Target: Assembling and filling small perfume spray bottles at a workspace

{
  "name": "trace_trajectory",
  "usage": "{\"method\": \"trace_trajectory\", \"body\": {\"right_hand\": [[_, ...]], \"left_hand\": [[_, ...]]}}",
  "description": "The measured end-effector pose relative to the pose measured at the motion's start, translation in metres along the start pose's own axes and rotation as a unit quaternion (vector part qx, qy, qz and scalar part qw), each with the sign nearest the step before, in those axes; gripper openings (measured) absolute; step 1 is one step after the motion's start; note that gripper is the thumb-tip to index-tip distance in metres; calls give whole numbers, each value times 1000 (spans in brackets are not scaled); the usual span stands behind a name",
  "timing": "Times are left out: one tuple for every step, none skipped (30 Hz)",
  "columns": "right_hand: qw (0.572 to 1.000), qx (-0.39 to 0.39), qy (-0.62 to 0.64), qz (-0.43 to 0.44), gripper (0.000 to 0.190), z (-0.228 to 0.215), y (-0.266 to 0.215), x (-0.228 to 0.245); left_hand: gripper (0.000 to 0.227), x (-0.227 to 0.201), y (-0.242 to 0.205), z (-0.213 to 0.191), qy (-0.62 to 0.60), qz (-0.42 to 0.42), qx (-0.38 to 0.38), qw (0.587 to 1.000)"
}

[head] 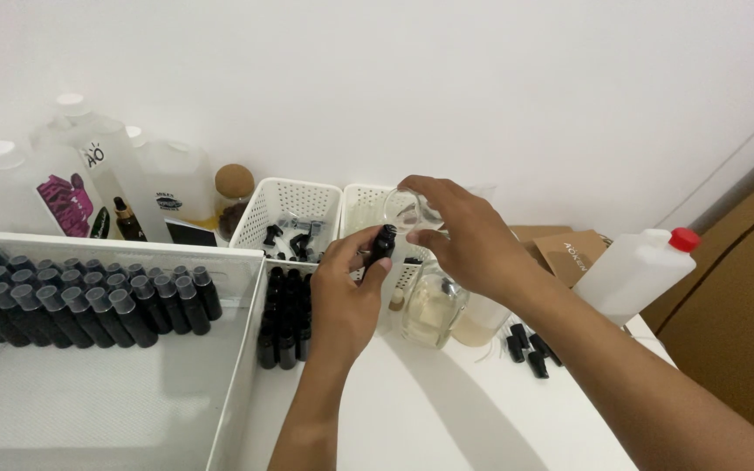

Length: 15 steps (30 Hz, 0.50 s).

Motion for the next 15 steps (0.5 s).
{"method": "trace_trajectory", "body": {"right_hand": [[1000, 0, 0, 0, 61, 0, 0, 1], [1000, -2, -4, -4, 60, -1, 0, 2], [1000, -4, -9, -8, 60, -1, 0, 3], [1000, -4, -9, -8, 60, -2, 0, 4], [1000, 4, -18, 4, 59, -1, 1, 3], [999, 13, -29, 15, 59, 0, 3, 2], [999, 13, -29, 15, 59, 0, 4, 2], [999, 16, -31, 11, 59, 0, 3, 3], [999, 19, -33, 8, 59, 1, 3, 4], [999, 19, -33, 8, 59, 2, 4, 2], [999, 21, -46, 7, 60, 3, 5, 0], [998, 23, -58, 6, 60, 5, 6, -1], [998, 23, -59, 6, 60, 6, 6, 0], [998, 22, -62, 4, 60, 6, 6, 1], [998, 20, -65, 2, 60, 5, 7, 2]], "left_hand": [[41, -2, 0, 0, 0, 0, 0, 1000], [41, -2, 0, -1, 7, -7, -2, 1000], [41, -3, -1, -1, 13, -13, -4, 1000], [41, -1, 0, -1, 13, -14, -3, 1000], [41, 0, 1, -1, 15, -11, -5, 1000], [41, 1, 3, -1, 16, -8, -6, 1000], [41, 1, 3, -2, 16, -8, -7, 1000], [41, 3, 4, -1, 11, -11, -6, 1000], [41, 5, 4, -1, 6, -14, -5, 1000], [41, 5, 4, -1, 6, -14, -4, 1000], [41, 5, 4, -1, 1, -17, -5, 1000], [41, 6, 4, -1, -2, -21, -7, 1000], [41, 4, 3, -1, -3, -21, -7, 1000], [41, 4, 3, -1, -3, -24, -8, 1000], [41, 3, 2, -1, -4, -27, -9, 1000]]}}
Point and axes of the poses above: each hand's wrist, its own y-axis towards the middle knuckle, its own z-axis out of the palm, x = y × z, the point moved 8 cm from there along y, towards the middle knuckle, and after that the axes turned 9 degrees about -y, right-handed, at the moved point
